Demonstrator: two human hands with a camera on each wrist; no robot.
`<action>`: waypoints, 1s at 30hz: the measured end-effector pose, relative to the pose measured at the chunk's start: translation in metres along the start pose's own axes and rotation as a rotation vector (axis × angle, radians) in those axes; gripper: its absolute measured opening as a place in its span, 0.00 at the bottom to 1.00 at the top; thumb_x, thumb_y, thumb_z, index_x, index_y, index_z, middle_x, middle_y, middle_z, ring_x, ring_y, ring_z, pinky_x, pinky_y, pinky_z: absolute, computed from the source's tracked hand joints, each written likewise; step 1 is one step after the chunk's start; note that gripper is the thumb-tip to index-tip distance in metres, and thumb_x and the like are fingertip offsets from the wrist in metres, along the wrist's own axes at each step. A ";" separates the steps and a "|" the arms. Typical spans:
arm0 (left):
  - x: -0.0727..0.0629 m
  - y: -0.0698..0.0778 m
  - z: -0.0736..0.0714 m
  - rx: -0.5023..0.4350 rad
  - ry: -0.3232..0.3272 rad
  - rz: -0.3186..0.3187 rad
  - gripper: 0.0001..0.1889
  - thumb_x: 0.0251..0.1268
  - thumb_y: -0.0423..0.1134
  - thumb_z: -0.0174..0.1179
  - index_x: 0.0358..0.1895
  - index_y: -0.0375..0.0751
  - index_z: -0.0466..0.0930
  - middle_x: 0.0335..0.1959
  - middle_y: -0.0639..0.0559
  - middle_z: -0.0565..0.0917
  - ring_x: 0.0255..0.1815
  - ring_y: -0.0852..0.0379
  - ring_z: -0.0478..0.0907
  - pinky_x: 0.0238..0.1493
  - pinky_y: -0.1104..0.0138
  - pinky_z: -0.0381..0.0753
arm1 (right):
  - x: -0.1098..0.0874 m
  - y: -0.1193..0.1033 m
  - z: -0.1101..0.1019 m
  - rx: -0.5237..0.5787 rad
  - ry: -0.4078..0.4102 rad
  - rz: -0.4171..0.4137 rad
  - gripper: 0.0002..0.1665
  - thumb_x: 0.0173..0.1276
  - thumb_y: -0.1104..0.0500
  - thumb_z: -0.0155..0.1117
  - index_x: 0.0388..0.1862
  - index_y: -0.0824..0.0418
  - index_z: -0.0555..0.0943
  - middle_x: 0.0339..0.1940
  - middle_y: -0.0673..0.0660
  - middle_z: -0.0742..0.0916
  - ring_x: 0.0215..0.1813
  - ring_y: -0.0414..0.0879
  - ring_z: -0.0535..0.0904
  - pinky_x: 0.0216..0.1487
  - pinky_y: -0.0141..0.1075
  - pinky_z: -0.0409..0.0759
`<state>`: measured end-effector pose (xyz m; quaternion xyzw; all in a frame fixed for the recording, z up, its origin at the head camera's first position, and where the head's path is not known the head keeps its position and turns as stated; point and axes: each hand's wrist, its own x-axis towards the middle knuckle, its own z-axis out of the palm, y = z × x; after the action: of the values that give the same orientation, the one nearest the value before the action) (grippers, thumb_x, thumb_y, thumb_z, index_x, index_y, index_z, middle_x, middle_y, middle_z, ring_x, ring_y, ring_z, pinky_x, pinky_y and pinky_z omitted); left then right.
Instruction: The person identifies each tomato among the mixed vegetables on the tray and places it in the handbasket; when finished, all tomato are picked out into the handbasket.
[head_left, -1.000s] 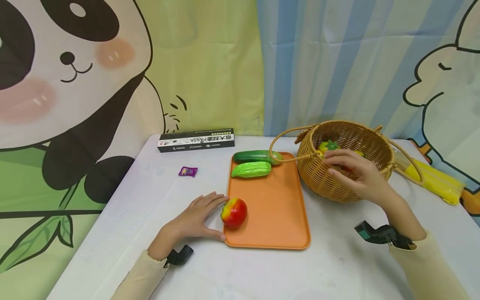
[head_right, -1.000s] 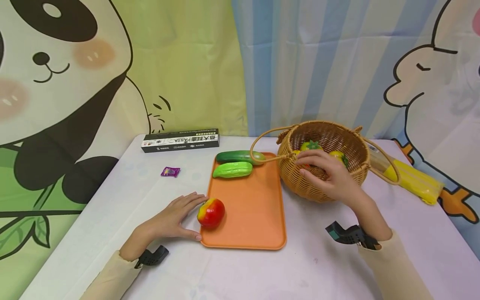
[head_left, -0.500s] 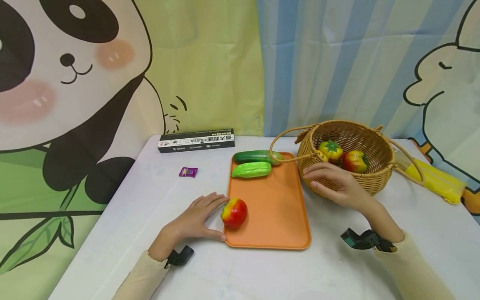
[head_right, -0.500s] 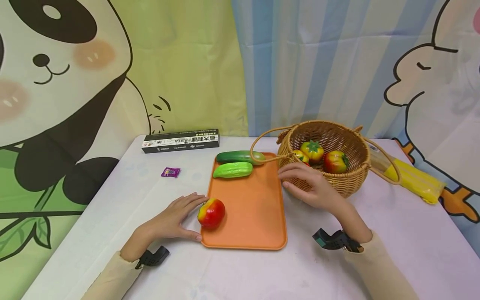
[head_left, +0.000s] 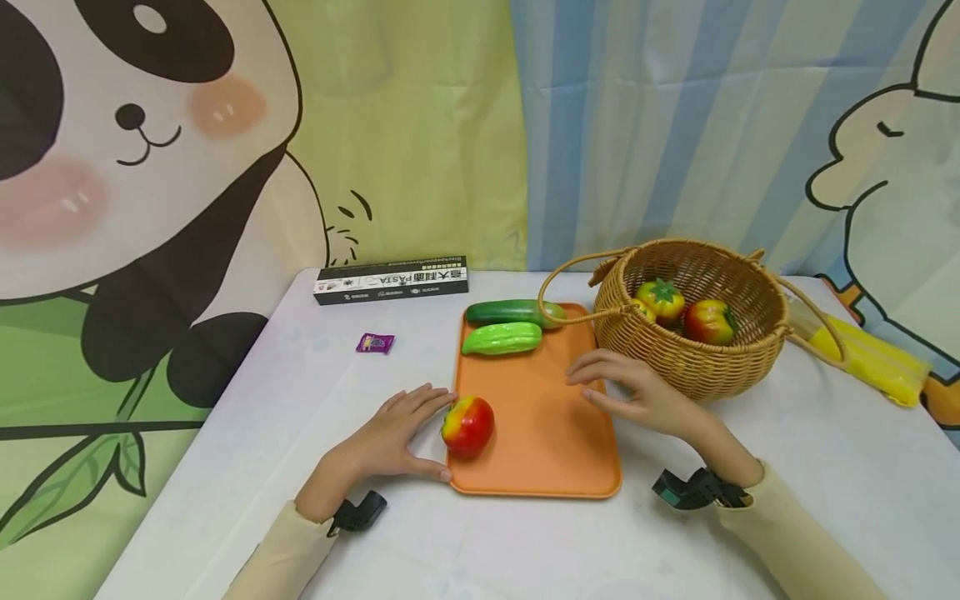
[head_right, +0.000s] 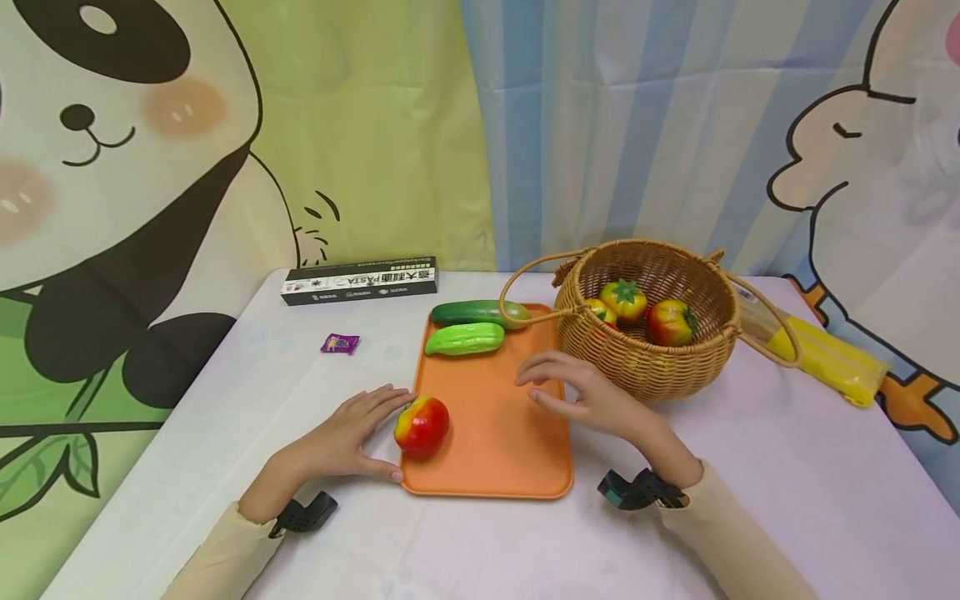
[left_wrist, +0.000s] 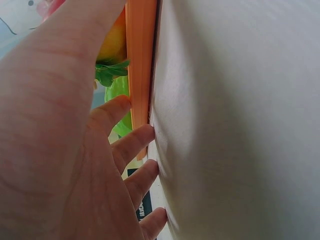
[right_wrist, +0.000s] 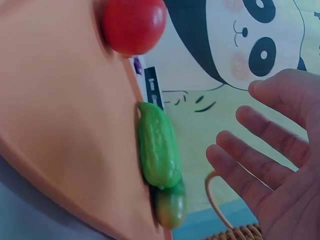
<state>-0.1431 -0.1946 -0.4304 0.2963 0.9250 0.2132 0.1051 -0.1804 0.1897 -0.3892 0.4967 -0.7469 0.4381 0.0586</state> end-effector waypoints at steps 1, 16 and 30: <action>0.000 0.000 0.000 0.000 0.000 0.001 0.55 0.44 0.72 0.66 0.76 0.51 0.57 0.75 0.49 0.61 0.78 0.42 0.50 0.75 0.42 0.46 | 0.000 0.000 0.003 0.001 -0.010 0.014 0.23 0.61 0.77 0.63 0.51 0.56 0.82 0.52 0.58 0.83 0.57 0.45 0.77 0.57 0.27 0.74; 0.001 -0.002 0.001 0.004 -0.003 0.001 0.55 0.44 0.72 0.66 0.77 0.52 0.56 0.75 0.50 0.61 0.78 0.43 0.50 0.75 0.42 0.46 | 0.017 -0.001 0.040 0.051 -0.232 0.124 0.17 0.70 0.63 0.62 0.57 0.59 0.78 0.57 0.53 0.80 0.60 0.47 0.73 0.59 0.42 0.77; 0.001 -0.001 0.000 0.003 -0.008 -0.005 0.54 0.46 0.71 0.66 0.77 0.51 0.56 0.75 0.48 0.61 0.78 0.42 0.50 0.75 0.42 0.46 | 0.045 -0.004 0.066 0.084 -0.369 0.191 0.30 0.71 0.52 0.63 0.69 0.57 0.69 0.68 0.53 0.72 0.69 0.47 0.66 0.69 0.45 0.68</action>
<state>-0.1445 -0.1949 -0.4312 0.2950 0.9257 0.2102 0.1091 -0.1761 0.1110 -0.4035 0.4977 -0.7696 0.3740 -0.1419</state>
